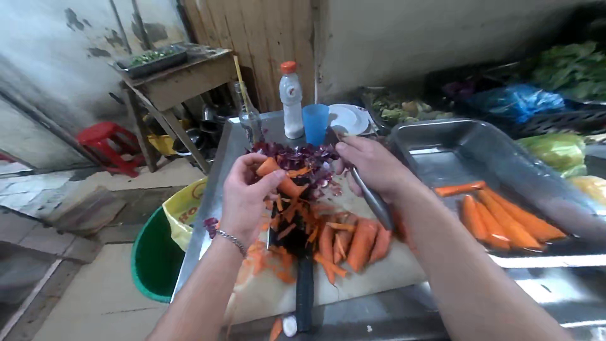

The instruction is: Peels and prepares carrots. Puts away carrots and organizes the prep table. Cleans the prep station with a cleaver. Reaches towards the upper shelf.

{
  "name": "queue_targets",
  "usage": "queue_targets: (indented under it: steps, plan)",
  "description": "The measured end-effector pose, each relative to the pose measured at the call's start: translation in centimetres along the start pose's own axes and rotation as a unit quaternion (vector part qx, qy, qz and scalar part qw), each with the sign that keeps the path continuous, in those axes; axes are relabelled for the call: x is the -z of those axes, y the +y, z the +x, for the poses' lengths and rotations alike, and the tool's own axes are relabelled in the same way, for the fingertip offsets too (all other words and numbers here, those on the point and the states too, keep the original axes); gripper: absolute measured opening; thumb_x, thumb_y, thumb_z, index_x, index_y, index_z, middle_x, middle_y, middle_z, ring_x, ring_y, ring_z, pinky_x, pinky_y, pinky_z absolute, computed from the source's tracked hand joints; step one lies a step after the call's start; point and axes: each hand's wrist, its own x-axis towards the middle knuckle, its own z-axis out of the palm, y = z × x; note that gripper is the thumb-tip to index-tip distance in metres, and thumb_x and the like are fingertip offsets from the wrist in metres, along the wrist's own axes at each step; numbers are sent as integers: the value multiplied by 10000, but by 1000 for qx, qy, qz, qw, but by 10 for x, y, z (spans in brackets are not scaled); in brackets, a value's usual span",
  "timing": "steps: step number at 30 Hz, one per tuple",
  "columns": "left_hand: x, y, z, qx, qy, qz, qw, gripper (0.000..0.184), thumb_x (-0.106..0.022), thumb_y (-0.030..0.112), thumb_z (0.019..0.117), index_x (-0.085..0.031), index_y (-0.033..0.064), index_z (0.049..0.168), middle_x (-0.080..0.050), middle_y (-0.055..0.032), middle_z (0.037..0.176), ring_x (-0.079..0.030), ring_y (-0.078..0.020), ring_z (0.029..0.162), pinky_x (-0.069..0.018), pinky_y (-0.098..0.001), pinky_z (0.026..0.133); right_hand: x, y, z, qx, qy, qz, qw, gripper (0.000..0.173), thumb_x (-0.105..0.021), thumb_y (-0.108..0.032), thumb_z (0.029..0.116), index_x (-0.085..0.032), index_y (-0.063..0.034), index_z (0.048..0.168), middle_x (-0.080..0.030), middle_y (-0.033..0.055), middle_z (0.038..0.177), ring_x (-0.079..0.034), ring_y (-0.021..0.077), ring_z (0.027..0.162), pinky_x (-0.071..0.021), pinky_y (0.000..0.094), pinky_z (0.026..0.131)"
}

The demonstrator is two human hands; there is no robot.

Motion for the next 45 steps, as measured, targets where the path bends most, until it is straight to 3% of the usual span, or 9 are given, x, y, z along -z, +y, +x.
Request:
queue_targets:
  steps: [3,8,13,17,25,29,37,42,45]
  plan:
    - [6,-7,-8,69,-2,-107,992,343,-569,41,990,-531,115,1323,-666,-73,986,-668,-146,736,-600,-298,680,-16,-4,-6,-13,-51,75,996,419,-403,-431,1110,-567,-116,1332,-639,42,826,-468,86,423,-459,229,388]
    - [-3,-25,-20,85,-50,-116,988,211,-604,55,977,-623,113,1180,-687,-86,1093,-711,-186,869,-617,-360,811,-26,-4,-13,1,-131,125,983,312,-473,-320,1099,-594,-100,1284,-658,51,799,-452,70,401,-432,208,363]
    - [-4,-23,-25,122,-166,6,978,306,-582,190,984,-564,101,1275,-709,-132,907,-694,-213,659,-608,-346,593,-36,-5,-15,38,-144,89,985,208,-544,-134,1061,-641,-49,1225,-650,70,762,-434,71,391,-399,203,349]
    - [-7,-14,-25,200,-192,-30,960,374,-368,372,1088,-613,113,1205,-634,-79,690,-457,-74,414,-339,-175,371,-37,-8,-18,89,-119,2,989,250,-511,-244,1089,-672,-95,1208,-621,19,731,-444,74,398,-419,213,355]
    - [-1,-17,-12,252,-67,-178,949,546,-242,559,1090,-592,168,937,-548,37,662,-450,-30,484,-374,-167,433,-65,-12,-35,301,23,-284,910,531,-582,-466,1021,-574,-180,1468,-715,51,1077,-686,170,896,-577,401,779]
    - [-2,-11,-16,240,-18,-220,945,508,-327,548,1082,-646,182,933,-658,30,748,-642,-60,665,-545,-232,586,-88,-5,-41,301,-3,-393,869,757,-221,-691,1037,-411,-200,1580,-656,107,1114,-671,272,740,-541,476,548]
    - [8,-17,-15,218,-20,-264,939,456,-391,478,1090,-667,122,1164,-714,-31,974,-704,-116,861,-604,-298,748,-96,1,-39,400,34,-394,826,605,-378,-591,1050,-517,-96,1369,-664,37,860,-587,200,515,-445,388,402]
    - [6,-6,-22,252,-57,-202,945,541,-286,604,1070,-595,179,939,-527,36,616,-458,-34,452,-391,-175,408,-81,4,-27,349,26,-375,859,624,-391,-613,1038,-521,-106,1378,-689,48,893,-678,247,668,-522,464,499]
    - [9,-7,-22,239,-76,-195,948,577,-249,618,1070,-588,162,972,-527,13,635,-455,-58,439,-403,-186,397,-72,5,-24,322,18,-325,889,550,-371,-599,1052,-511,-134,1311,-606,-25,767,-624,167,627,-509,407,488]
